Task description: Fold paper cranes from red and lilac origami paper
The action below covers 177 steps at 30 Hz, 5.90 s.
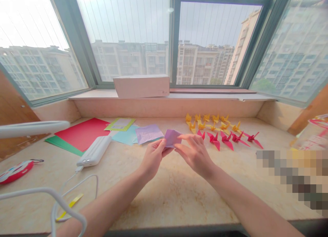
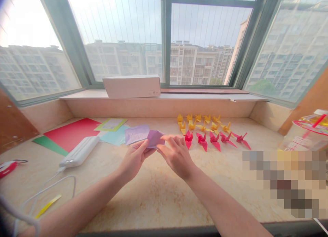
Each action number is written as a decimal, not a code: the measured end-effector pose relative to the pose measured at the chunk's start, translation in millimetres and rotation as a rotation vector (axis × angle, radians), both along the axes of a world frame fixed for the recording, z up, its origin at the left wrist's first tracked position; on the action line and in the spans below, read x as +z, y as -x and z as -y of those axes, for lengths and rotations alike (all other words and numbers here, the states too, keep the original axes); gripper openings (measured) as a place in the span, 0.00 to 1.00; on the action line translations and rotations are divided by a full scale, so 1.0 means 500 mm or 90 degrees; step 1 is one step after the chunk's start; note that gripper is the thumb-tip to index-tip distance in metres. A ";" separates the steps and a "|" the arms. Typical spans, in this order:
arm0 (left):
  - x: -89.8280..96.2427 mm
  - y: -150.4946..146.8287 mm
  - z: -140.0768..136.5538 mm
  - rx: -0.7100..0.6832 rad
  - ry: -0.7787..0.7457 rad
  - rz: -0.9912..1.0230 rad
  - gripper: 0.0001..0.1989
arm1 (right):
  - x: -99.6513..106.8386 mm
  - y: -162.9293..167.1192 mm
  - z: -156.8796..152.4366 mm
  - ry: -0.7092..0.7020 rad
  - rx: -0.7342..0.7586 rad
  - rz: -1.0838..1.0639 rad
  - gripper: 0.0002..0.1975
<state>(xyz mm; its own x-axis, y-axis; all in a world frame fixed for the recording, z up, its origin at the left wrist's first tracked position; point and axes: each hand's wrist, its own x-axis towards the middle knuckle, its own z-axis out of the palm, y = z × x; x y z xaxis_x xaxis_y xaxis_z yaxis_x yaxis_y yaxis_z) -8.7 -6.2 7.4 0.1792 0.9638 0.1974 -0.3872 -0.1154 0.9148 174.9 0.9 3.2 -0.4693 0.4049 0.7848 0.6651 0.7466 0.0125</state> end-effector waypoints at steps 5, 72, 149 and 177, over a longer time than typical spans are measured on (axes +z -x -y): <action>-0.002 -0.007 0.005 -0.043 0.009 0.016 0.17 | -0.001 0.001 -0.003 -0.011 0.030 -0.032 0.12; -0.002 0.001 -0.004 0.013 -0.062 -0.136 0.20 | -0.009 -0.022 -0.043 0.482 0.145 -0.544 0.20; -0.015 -0.018 0.011 -0.001 -0.072 -0.260 0.17 | -0.019 0.035 -0.001 0.238 0.093 -0.420 0.09; 0.004 -0.021 0.027 0.063 -0.083 -0.187 0.20 | -0.039 0.061 -0.005 0.482 0.240 -0.602 0.11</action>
